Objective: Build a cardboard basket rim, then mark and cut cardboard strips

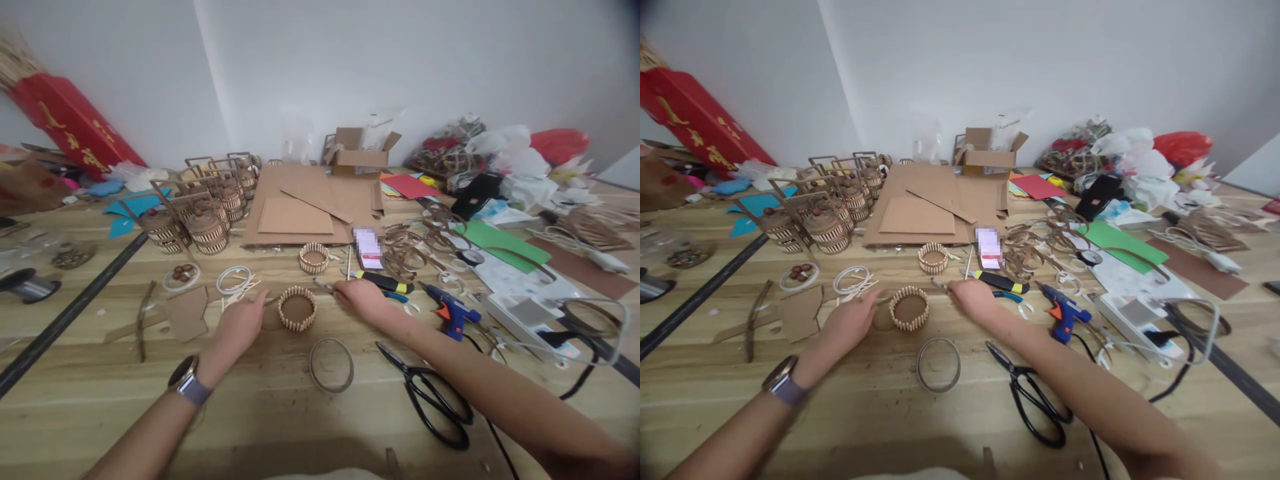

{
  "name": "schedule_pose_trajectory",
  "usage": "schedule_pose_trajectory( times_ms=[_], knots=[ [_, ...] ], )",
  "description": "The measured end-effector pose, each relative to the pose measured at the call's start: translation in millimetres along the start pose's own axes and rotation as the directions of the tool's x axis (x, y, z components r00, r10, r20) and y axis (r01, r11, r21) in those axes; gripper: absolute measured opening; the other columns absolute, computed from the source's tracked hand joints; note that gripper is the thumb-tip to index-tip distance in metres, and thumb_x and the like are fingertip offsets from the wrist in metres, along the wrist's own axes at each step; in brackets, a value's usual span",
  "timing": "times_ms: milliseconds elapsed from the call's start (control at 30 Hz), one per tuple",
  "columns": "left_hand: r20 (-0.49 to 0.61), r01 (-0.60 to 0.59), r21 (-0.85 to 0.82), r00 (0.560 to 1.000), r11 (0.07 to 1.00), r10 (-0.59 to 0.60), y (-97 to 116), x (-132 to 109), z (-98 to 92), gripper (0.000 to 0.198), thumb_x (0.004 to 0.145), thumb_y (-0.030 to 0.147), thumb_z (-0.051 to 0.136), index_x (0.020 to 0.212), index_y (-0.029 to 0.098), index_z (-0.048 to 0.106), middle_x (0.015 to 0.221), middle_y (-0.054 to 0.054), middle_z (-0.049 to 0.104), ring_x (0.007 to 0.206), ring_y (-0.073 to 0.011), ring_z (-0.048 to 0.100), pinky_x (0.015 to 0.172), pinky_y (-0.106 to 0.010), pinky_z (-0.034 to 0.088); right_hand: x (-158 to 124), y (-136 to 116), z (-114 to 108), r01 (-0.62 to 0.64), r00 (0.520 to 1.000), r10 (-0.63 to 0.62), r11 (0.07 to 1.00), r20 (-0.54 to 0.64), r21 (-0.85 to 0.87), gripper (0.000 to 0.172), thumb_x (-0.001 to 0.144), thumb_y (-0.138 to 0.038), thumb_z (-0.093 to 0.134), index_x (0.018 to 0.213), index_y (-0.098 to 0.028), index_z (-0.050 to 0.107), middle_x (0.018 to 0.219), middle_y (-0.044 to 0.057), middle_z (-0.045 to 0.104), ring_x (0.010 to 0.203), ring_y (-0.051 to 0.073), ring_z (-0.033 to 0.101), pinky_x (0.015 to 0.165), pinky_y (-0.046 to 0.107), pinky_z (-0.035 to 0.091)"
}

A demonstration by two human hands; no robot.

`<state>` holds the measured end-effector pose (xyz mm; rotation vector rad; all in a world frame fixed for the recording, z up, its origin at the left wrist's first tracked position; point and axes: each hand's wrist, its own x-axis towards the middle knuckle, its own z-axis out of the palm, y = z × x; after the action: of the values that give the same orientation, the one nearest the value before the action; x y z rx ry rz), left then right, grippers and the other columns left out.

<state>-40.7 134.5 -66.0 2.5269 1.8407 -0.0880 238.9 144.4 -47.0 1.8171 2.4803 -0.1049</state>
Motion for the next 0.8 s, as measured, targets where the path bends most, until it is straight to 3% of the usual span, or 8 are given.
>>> schedule_pose_trajectory(
  times_ms=[100,167,267,367,600,800],
  knots=[
    [0.072,-0.05,-0.041,0.996,0.998,0.052,12.8,-18.8,2.0,0.056,0.1,0.02,0.04,0.156,0.014,0.029,0.09,-0.013,0.076,0.076,-0.028,0.072,0.065,-0.034,0.051,-22.9,-10.9,1.9,0.016,1.0,-0.016,1.0,0.024,0.001,0.026,0.1,-0.027,0.048,0.093,-0.016,0.071,0.089,0.013,0.077,0.08,0.022,0.07,0.064,0.027,0.039],
    [0.09,-0.105,-0.13,0.989,0.986,0.117,20.8,-27.0,1.4,0.058,0.101,0.02,0.037,0.158,0.016,0.024,0.096,-0.014,0.076,0.084,-0.0291,0.073,0.071,-0.037,0.053,-33.7,-21.8,2.7,0.049,0.998,-0.05,0.999,0.04,0.015,0.026,0.1,-0.028,0.049,0.091,-0.016,0.07,0.089,0.013,0.077,0.081,0.023,0.07,0.066,0.028,0.039],
    [0.073,-0.176,-0.336,0.975,0.925,0.212,30.7,-31.8,1.2,0.054,0.1,0.02,0.036,0.154,0.019,0.034,0.109,-0.015,0.074,0.101,-0.0286,0.07,0.084,-0.04,0.053,-41.7,-39.5,3.9,0.113,0.992,-0.116,0.992,0.054,0.054,0.026,0.1,-0.03,0.051,0.092,-0.016,0.071,0.089,0.012,0.077,0.083,0.023,0.07,0.068,0.029,0.039],
    [0.055,-0.194,-0.468,0.967,0.862,0.248,36.5,-31.5,3.4,0.047,0.099,0.023,0.042,0.145,0.021,0.049,0.115,-0.014,0.073,0.105,-0.028,0.069,0.088,-0.039,0.052,-43.1,-51.0,6.2,0.149,0.987,-0.155,0.984,0.049,0.102,0.024,0.099,-0.033,0.055,0.094,-0.016,0.071,0.089,0.011,0.077,0.083,0.023,0.071,0.067,0.029,0.038],
    [0.072,-0.174,-0.509,0.967,0.843,0.243,41.9,-32.6,0.9,0.042,0.087,0.04,0.068,0.124,0.022,0.065,0.091,-0.006,0.076,0.081,-0.0241,0.071,0.068,-0.031,0.05,-40.7,-50.9,19.4,0.158,0.987,-0.156,0.961,-0.027,0.226,0.022,0.095,-0.036,0.063,0.087,-0.017,0.072,0.084,0.009,0.078,0.075,0.021,0.069,0.062,0.028,0.033],
    [0.062,-0.139,-0.421,0.982,0.897,0.181,42.7,-40.5,-4.4,0.048,0.093,0.035,0.061,0.139,0.021,0.055,0.087,-0.005,0.077,0.078,-0.0249,0.073,0.065,-0.03,0.048,-45.1,-34.7,16.9,0.158,0.979,-0.102,0.925,-0.174,0.345,0.021,0.09,-0.031,0.068,0.072,-0.019,0.068,0.07,0.004,0.073,0.064,0.017,0.063,0.06,0.027,0.033]
  ],
)
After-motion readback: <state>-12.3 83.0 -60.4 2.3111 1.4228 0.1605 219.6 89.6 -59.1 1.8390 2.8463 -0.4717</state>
